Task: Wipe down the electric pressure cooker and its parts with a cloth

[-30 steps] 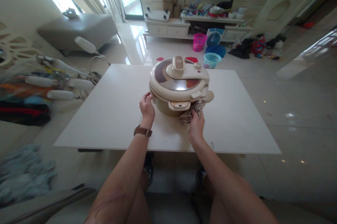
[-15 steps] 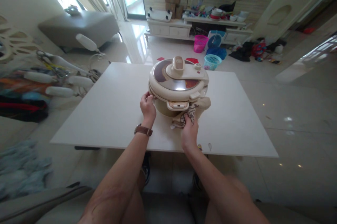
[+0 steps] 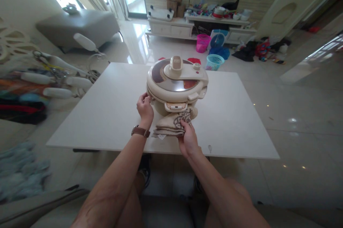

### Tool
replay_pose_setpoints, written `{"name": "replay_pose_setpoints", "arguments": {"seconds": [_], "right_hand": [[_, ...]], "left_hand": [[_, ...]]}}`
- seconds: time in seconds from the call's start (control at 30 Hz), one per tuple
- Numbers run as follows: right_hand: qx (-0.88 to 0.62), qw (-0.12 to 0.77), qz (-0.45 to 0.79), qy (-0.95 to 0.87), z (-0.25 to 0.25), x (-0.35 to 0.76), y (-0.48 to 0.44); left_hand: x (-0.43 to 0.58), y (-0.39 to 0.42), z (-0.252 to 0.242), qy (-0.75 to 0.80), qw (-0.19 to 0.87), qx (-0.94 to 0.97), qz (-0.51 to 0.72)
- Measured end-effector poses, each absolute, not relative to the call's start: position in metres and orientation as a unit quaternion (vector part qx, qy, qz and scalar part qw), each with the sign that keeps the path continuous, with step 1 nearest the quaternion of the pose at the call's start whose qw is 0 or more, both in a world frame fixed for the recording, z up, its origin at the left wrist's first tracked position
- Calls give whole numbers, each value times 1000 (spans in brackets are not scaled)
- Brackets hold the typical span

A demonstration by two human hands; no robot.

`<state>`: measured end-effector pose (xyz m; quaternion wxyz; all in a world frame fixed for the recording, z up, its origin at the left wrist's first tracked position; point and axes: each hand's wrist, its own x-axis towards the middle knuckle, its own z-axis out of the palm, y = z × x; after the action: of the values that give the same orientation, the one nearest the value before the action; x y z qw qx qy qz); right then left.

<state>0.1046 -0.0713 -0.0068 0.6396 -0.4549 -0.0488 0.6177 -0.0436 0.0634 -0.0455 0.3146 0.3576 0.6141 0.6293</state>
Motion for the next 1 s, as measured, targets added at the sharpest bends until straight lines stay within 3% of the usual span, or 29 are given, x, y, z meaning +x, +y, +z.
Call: {"name": "replay_pose_setpoints", "arguments": {"seconds": [0.2,1.0], "right_hand": [[-434,590,677,-70,-5,96,-71],[-465,613,628,-117,-34,43,-57]], "left_hand": [[-58,65,-43,612,345,354,617],[-79,53,-25,567,440,434,544]]}}
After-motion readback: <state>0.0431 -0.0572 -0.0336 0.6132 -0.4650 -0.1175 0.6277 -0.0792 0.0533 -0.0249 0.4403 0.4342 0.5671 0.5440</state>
